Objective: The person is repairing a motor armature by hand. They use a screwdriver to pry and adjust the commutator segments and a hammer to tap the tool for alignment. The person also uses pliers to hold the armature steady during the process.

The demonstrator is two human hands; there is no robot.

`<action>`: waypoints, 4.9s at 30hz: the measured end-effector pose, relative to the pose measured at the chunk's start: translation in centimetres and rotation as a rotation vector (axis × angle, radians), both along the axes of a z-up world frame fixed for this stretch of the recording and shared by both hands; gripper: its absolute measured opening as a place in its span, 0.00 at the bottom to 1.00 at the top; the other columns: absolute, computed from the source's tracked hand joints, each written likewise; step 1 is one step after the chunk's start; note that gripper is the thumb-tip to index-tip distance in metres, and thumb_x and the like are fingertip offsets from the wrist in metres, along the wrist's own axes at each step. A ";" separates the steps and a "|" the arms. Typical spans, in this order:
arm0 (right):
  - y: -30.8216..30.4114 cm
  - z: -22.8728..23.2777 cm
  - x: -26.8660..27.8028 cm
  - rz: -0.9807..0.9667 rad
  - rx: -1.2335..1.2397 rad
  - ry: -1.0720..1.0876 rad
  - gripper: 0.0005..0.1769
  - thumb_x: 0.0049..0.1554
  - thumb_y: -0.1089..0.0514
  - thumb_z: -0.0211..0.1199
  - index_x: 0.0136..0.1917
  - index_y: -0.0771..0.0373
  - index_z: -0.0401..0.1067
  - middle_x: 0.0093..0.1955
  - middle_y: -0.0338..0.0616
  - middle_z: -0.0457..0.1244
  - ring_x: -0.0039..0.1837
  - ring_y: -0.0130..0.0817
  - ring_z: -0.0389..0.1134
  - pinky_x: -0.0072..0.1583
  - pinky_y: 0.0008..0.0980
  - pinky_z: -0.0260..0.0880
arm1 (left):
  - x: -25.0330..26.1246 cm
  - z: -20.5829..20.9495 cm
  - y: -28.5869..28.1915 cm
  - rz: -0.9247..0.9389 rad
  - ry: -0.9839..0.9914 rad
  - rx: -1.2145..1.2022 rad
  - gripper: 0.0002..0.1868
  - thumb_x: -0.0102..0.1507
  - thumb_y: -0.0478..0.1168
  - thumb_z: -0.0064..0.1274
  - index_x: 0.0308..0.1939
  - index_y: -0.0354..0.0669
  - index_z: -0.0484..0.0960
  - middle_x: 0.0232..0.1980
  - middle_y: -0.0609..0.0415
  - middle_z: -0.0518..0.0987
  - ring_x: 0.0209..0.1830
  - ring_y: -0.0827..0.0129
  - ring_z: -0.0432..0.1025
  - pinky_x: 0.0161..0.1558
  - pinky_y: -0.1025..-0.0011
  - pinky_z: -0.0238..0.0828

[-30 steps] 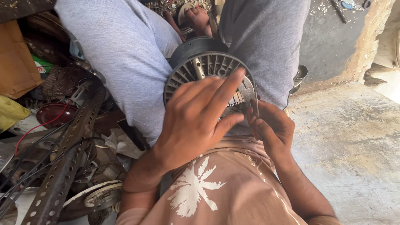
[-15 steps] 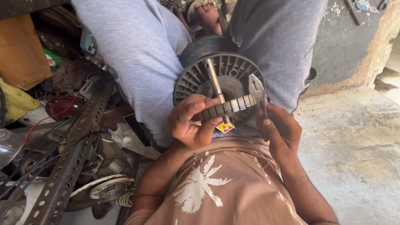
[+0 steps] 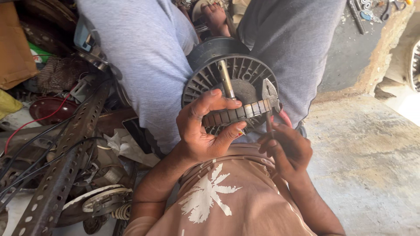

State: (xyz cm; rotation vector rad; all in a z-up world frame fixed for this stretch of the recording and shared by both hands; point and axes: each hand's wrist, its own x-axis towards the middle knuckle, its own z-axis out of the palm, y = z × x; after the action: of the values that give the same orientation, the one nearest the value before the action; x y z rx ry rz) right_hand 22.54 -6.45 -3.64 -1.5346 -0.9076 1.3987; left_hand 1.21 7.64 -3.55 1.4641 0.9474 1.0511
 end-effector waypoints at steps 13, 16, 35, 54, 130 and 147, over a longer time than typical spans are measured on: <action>0.4 0.3 0.3 0.015 0.065 -0.253 0.18 0.59 0.64 0.55 0.61 0.71 0.74 0.44 0.46 0.70 0.45 0.30 0.72 0.51 0.27 0.72 | 1.4 -5.6 -4.0 0.322 -0.177 0.201 0.22 0.66 0.34 0.59 0.59 0.48 0.64 0.52 0.45 0.75 0.42 0.62 0.73 0.42 0.65 0.75; 0.7 0.8 -0.2 0.009 0.080 -0.275 0.15 0.61 0.68 0.57 0.61 0.71 0.73 0.45 0.48 0.69 0.48 0.32 0.73 0.53 0.29 0.73 | 1.2 -5.7 -4.1 0.303 -0.082 0.250 0.20 0.68 0.36 0.56 0.58 0.49 0.63 0.54 0.43 0.73 0.44 0.62 0.72 0.43 0.66 0.75; 2.1 1.5 -2.3 0.101 0.182 -0.300 0.20 0.58 0.72 0.60 0.64 0.66 0.72 0.45 0.47 0.71 0.41 0.26 0.72 0.45 0.24 0.72 | 2.0 -4.7 -3.7 0.296 -0.007 0.246 0.20 0.71 0.44 0.49 0.66 0.43 0.68 0.51 0.47 0.69 0.43 0.64 0.68 0.45 0.64 0.72; 1.8 2.2 -3.3 0.098 0.166 -0.288 0.20 0.61 0.71 0.59 0.66 0.64 0.71 0.44 0.47 0.69 0.41 0.27 0.71 0.45 0.25 0.71 | 1.8 -1.7 -1.5 0.094 -0.302 0.062 0.28 0.74 0.36 0.48 0.77 0.45 0.56 0.60 0.38 0.79 0.61 0.58 0.79 0.59 0.65 0.81; -1.0 4.7 -3.4 -0.220 -0.104 0.362 0.24 0.56 0.70 0.62 0.67 0.71 0.69 0.41 0.46 0.63 0.37 0.27 0.61 0.38 0.23 0.60 | 1.3 -0.5 -2.1 0.036 0.101 0.280 0.16 0.63 0.31 0.60 0.47 0.35 0.67 0.49 0.38 0.86 0.28 0.60 0.76 0.32 0.65 0.73; -1.8 6.9 2.6 -0.215 0.382 -0.215 0.20 0.47 0.72 0.59 0.54 0.70 0.74 0.50 0.45 0.61 0.52 0.28 0.62 0.54 0.28 0.63 | -0.7 1.9 -3.0 0.053 0.381 0.418 0.14 0.59 0.35 0.60 0.46 0.38 0.75 0.36 0.47 0.85 0.33 0.55 0.82 0.36 0.64 0.77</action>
State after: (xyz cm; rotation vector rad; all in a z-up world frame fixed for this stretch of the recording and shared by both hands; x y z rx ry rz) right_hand 25.09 -8.27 3.31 -1.4526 -1.0359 0.8613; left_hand 0.47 4.59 -1.62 2.0470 1.0771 1.0721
